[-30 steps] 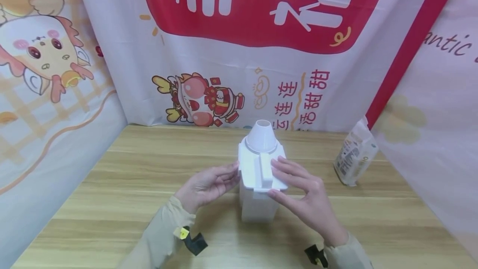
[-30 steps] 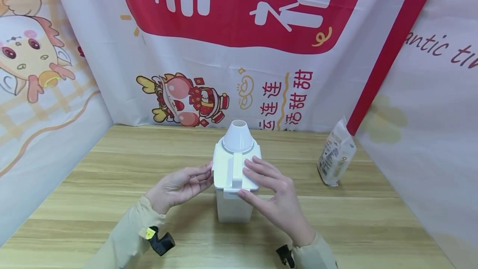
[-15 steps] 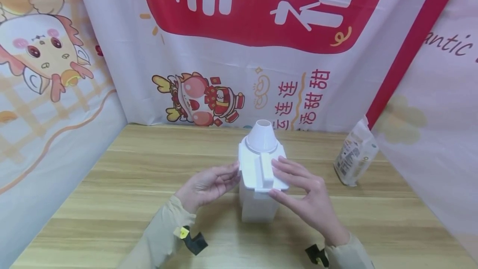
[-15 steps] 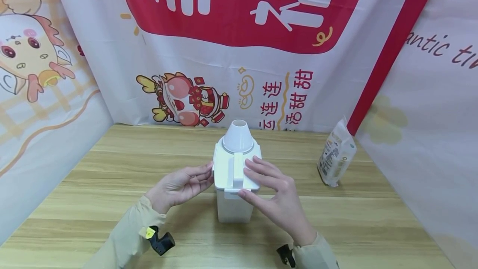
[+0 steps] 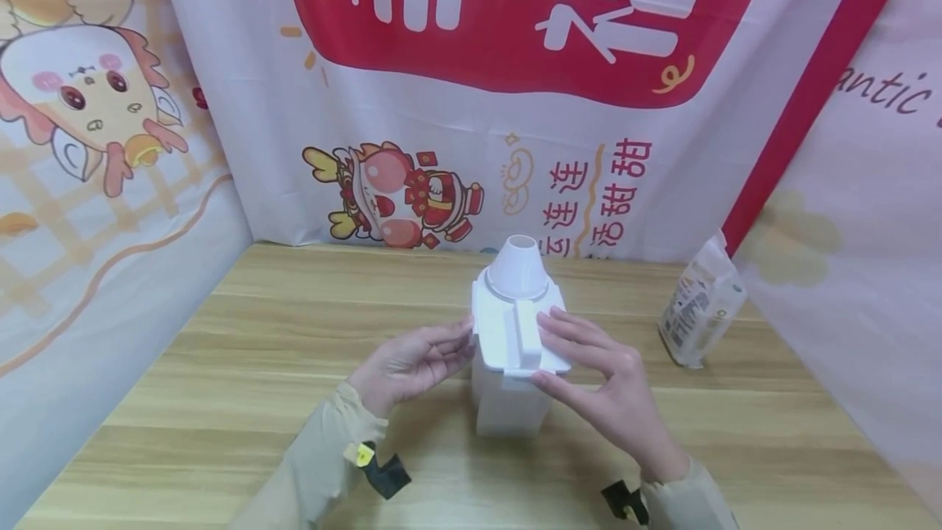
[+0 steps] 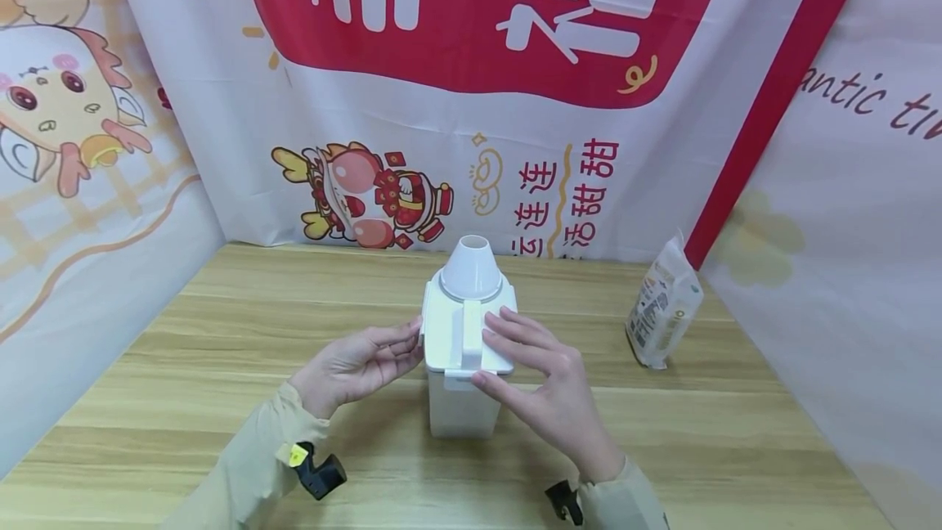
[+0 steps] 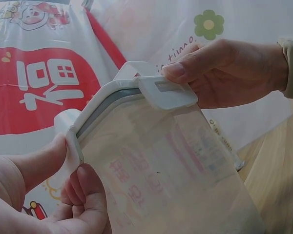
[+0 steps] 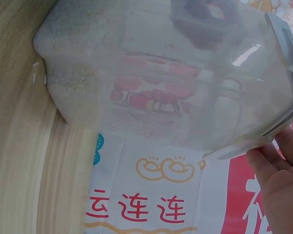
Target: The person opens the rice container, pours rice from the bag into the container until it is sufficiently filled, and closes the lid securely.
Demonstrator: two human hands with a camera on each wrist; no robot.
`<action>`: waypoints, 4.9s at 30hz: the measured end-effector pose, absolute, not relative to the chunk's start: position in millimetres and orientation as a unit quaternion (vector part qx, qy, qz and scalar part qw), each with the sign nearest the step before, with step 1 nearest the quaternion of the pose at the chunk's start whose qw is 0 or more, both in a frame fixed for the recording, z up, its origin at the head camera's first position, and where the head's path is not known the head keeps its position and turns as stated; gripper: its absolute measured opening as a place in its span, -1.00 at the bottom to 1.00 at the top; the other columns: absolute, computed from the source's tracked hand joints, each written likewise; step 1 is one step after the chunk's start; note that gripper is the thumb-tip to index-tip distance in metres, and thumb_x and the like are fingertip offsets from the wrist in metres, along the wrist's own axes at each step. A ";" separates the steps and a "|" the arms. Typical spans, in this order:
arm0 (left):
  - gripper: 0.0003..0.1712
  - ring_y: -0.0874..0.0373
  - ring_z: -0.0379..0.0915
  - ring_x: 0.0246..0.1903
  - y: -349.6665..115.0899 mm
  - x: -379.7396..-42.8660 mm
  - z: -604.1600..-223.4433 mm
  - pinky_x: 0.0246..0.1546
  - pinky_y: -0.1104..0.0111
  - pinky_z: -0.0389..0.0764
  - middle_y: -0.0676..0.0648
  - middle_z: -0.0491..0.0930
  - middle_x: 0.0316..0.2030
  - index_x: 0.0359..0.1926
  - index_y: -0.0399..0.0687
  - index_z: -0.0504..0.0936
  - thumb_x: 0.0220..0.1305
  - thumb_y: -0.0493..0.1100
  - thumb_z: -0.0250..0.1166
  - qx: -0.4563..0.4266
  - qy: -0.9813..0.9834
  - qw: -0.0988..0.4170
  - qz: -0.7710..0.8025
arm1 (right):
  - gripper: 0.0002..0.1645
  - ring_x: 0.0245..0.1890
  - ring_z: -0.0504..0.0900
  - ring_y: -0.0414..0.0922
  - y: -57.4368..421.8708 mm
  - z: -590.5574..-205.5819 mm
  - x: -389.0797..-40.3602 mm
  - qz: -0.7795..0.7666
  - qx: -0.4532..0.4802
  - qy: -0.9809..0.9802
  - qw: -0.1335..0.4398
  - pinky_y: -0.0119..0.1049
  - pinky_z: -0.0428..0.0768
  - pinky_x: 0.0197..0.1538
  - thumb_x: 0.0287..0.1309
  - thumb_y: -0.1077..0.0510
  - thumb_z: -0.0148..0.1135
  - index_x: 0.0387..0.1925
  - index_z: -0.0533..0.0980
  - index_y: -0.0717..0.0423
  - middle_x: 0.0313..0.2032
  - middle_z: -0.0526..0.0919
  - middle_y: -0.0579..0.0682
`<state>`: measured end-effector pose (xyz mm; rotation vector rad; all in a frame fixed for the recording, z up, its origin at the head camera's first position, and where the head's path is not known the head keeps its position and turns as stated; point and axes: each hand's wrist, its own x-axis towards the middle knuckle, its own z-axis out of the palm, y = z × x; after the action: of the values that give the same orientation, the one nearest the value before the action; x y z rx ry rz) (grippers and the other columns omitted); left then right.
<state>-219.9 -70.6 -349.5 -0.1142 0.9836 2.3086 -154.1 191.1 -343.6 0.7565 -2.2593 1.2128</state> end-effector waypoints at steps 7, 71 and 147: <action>-0.69 0.05 0.55 -0.06 -69.9 -220.8 -349.6 0.19 0.26 0.48 -0.22 0.60 -0.03 0.05 -0.35 0.55 0.29 -0.37 0.30 -0.046 0.369 0.310 0.875 | -0.42 0.28 0.41 -0.07 191.6 -343.6 -154.5 0.442 0.273 -0.823 0.229 -0.13 0.33 0.35 -0.08 0.11 0.59 0.06 0.64 0.02 0.18 0.57 -0.13; -0.53 0.02 0.60 -0.15 -68.9 -217.3 -337.7 0.06 0.24 0.58 -0.24 0.60 -0.05 0.04 -0.38 0.59 0.08 -0.33 0.47 -0.034 0.533 0.179 0.826 | -0.39 0.27 0.42 0.00 191.6 -342.6 -153.5 0.440 0.279 -0.822 0.228 -0.18 0.34 0.34 -0.13 0.16 0.61 0.05 0.64 0.10 0.17 0.57 -0.06; -0.51 -0.01 0.60 -0.11 -69.5 -211.4 -332.6 0.11 0.21 0.55 -0.26 0.55 0.00 0.04 -0.38 0.55 0.09 -0.33 0.48 -0.047 0.527 0.173 0.831 | -0.39 0.25 0.45 -0.03 194.7 -337.7 -157.3 0.404 0.316 -0.824 0.240 -0.13 0.36 0.33 -0.10 0.08 0.60 0.07 0.63 0.08 0.16 0.58 -0.09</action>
<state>-211.4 -69.5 -332.6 -0.1338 1.4940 2.3573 -157.3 194.7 -337.7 0.8649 -2.2562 1.1054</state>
